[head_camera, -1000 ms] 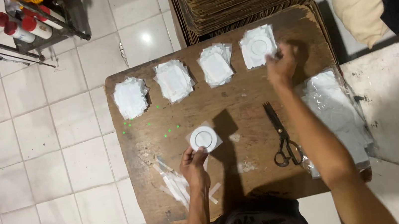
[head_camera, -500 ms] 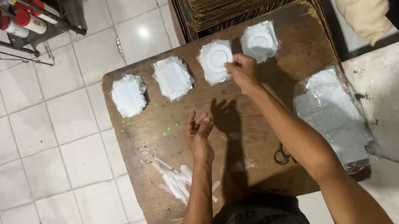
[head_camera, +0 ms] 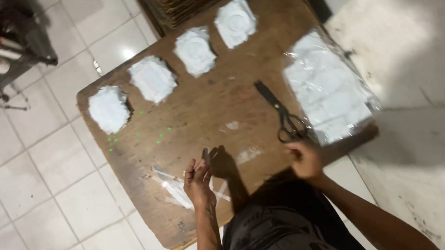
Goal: Cutting sheets of white material into smaller individual pieces using scissors on a wooden table.
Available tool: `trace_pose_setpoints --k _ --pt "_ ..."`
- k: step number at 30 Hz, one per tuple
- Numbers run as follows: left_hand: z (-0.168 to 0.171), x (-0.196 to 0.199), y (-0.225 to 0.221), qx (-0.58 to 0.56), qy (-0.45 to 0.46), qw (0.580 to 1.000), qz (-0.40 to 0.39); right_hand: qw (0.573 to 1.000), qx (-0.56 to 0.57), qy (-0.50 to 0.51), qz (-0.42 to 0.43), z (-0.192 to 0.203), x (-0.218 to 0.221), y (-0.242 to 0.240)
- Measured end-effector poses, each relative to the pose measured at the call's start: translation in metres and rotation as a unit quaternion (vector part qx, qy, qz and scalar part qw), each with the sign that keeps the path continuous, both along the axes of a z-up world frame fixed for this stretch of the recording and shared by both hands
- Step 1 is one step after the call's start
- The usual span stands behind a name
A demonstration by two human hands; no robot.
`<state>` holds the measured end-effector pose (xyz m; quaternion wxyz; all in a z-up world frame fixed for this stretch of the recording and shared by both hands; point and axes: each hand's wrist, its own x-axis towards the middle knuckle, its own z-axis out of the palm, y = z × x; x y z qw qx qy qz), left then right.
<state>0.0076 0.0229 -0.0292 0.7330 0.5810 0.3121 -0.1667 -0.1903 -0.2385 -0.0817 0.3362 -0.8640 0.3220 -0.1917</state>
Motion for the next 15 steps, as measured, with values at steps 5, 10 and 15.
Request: trace_pose_setpoints --k 5,10,15 --pt "0.023 -0.025 -0.016 -0.011 -0.029 0.998 -0.058 0.986 -0.06 -0.086 -0.127 -0.001 -0.073 -0.082" --pt "0.064 -0.056 -0.055 -0.021 -0.05 0.993 -0.103 0.958 -0.213 -0.122 -0.147 0.005 -0.058 -0.145" --pt "0.08 -0.081 -0.052 -0.015 -0.048 0.994 -0.099 0.942 -0.239 -0.087 -0.218 -0.009 -0.052 -0.158"
